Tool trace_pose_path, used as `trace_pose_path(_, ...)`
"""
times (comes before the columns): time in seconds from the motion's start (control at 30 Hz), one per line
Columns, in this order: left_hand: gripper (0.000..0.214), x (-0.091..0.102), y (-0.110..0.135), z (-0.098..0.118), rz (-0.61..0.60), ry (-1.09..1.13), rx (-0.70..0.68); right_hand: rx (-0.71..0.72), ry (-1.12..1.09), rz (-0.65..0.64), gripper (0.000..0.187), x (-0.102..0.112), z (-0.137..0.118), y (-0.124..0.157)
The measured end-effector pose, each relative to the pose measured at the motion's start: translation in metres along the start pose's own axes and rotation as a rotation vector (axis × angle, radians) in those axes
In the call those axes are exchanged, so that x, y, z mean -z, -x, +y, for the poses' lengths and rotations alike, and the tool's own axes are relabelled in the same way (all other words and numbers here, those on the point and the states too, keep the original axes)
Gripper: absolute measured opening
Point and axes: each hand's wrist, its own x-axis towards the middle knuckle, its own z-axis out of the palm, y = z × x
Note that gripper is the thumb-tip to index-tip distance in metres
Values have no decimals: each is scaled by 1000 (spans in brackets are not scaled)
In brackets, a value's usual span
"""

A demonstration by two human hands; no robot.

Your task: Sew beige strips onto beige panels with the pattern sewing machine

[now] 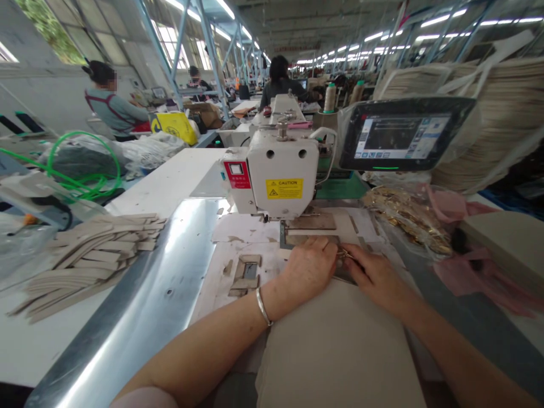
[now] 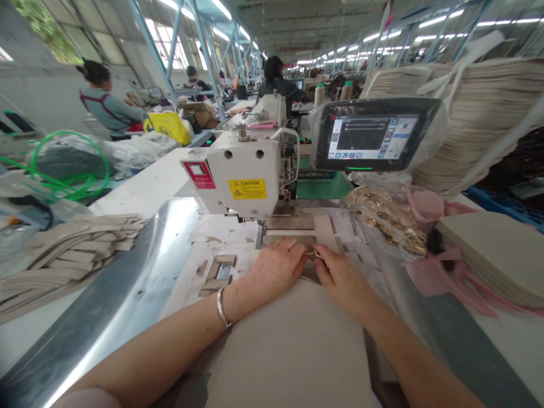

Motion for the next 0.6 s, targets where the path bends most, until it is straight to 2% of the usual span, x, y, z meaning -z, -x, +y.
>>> trace_pose_path(0.1, 18, -2, 0, 1, 19, 76, 13, -22, -70, -46, 29, 0, 2, -1)
trace_pose_path(0.17, 32, -2, 1, 0, 38, 111, -15, -119, -175, -113, 25, 4, 10, -7)
trace_pose_path(0.23, 48, -2, 3, -4, 9, 144, -40, -252, -261, -191, 31, 11, 20, -17)
trace_pose_path(0.33, 69, -2, 3, -13, -153, 210, 4, -419, -327, -244, 46, 23, 33, -38)
trace_pose_path(0.47, 79, 1, -3, -27, -408, 275, 109, -518, -349, -310, 57, 34, 38, -67)
trace_pose_path(0.6, 81, 4, -6, -31, -451, 260, 176, -540, -314, -376, 59, 36, 43, -93)
